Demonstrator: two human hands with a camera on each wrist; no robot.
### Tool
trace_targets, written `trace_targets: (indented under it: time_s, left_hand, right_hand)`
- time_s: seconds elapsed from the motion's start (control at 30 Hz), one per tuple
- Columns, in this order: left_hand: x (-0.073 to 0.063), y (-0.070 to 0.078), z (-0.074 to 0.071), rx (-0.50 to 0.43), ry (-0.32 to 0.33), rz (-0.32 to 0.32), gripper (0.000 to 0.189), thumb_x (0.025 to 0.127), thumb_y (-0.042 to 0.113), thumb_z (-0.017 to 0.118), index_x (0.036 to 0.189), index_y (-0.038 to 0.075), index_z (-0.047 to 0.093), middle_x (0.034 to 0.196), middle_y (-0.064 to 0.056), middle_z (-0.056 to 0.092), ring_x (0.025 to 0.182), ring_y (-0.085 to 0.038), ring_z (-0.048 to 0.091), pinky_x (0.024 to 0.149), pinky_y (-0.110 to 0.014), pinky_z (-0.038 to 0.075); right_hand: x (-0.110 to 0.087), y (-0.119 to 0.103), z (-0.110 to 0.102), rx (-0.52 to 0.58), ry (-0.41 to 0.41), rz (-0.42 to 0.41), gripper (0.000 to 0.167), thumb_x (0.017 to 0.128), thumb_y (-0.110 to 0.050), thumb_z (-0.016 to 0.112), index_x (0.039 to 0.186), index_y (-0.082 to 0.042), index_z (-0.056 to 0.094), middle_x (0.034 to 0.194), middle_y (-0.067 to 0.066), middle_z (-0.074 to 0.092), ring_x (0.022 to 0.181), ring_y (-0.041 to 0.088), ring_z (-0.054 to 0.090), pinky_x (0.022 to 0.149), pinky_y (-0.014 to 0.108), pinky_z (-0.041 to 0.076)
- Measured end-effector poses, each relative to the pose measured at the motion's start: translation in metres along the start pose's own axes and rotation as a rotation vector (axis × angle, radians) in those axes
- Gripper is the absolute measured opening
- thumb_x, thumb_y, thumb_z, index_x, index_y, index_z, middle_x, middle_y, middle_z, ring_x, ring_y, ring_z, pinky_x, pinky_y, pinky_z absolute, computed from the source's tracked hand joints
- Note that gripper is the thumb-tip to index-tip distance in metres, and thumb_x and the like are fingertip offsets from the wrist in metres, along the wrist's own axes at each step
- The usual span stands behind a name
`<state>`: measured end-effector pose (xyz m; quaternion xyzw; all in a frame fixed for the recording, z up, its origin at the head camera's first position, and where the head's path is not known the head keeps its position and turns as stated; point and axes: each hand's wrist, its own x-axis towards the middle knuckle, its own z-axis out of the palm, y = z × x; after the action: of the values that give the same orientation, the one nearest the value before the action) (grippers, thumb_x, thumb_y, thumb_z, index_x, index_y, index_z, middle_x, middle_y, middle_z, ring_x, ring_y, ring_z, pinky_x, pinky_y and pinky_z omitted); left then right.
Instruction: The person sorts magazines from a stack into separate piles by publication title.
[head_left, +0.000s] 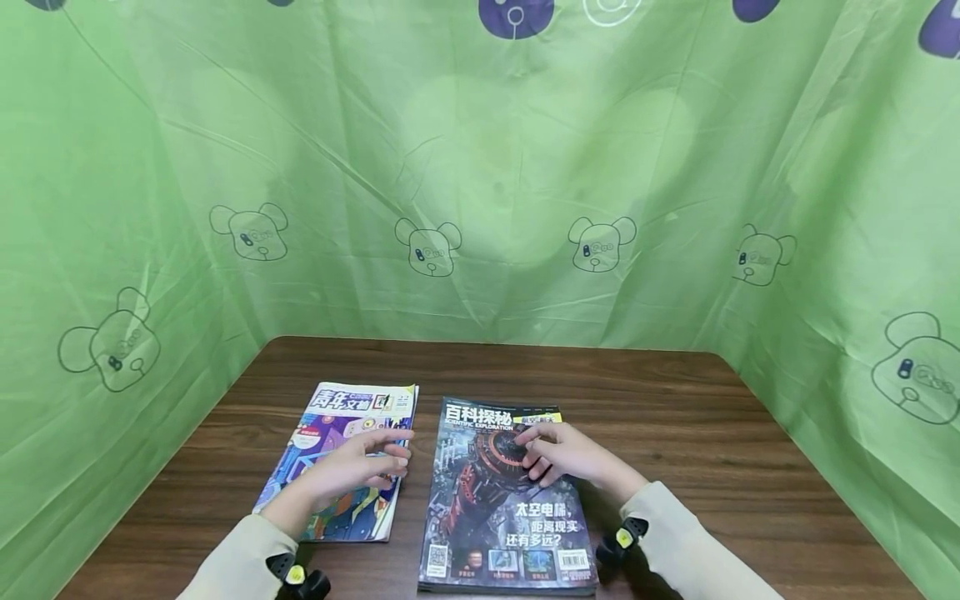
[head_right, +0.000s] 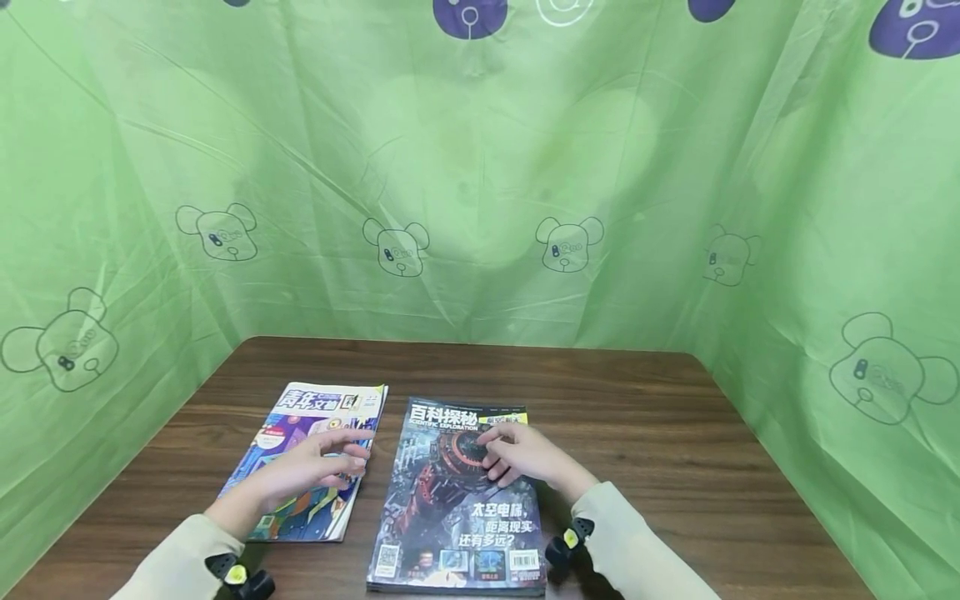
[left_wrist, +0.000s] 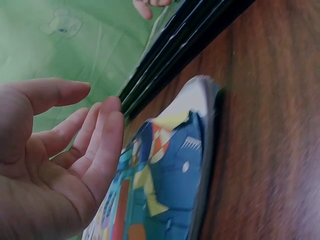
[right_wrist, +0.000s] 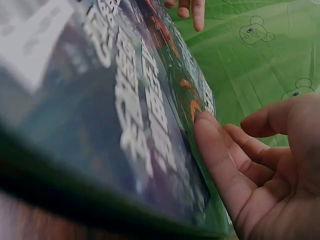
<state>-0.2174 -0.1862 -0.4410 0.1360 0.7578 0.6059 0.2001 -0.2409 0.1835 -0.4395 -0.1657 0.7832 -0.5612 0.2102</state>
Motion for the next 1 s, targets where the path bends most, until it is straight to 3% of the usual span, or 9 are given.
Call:
trace_targets:
  time_s: [0.17, 0.43, 0.8, 1.0]
  left_hand:
    - [0.002, -0.002, 0.010, -0.033, 0.001, 0.011, 0.058, 0.099, 0.015, 0.063, 0.148, -0.006, 0.040, 0.127, -0.026, 0.057, 0.110, -0.038, 0.064, 0.086, -0.047, 0.058]
    - [0.003, -0.003, 0.022, -0.069, 0.012, -0.034, 0.061, 0.098, 0.014, 0.065, 0.149, -0.005, 0.039, 0.123, -0.022, 0.059, 0.106, -0.034, 0.066, 0.083, -0.045, 0.059]
    - [0.002, -0.004, 0.028, -0.124, -0.024, -0.053, 0.062, 0.096, 0.008, 0.064, 0.149, -0.006, 0.036, 0.124, -0.022, 0.055, 0.099, -0.029, 0.067, 0.081, -0.043, 0.059]
    - [0.004, -0.005, 0.031, -0.119, -0.037, -0.049, 0.062, 0.096, 0.008, 0.064, 0.149, -0.006, 0.036, 0.121, -0.019, 0.057, 0.097, -0.029, 0.068, 0.079, -0.042, 0.060]
  right_hand:
    - [-0.010, 0.004, -0.008, 0.013, -0.004, 0.003, 0.035, 0.102, -0.009, 0.047, 0.129, 0.012, 0.054, 0.091, 0.016, 0.066, 0.073, 0.020, 0.067, 0.061, 0.034, 0.060]
    - [-0.026, 0.012, -0.021, 0.012, 0.012, 0.005, 0.039, 0.098, -0.008, 0.052, 0.131, 0.013, 0.053, 0.091, 0.016, 0.066, 0.073, 0.019, 0.067, 0.061, 0.031, 0.059]
    - [-0.044, 0.024, -0.038, -0.032, 0.030, 0.017, 0.041, 0.098, -0.009, 0.053, 0.133, 0.012, 0.051, 0.088, 0.014, 0.063, 0.071, 0.020, 0.063, 0.059, 0.032, 0.059]
    - [-0.052, 0.028, -0.041, 0.016, 0.038, 0.035, 0.045, 0.098, -0.009, 0.056, 0.134, 0.015, 0.043, 0.094, 0.016, 0.062, 0.073, 0.023, 0.066, 0.061, 0.035, 0.060]
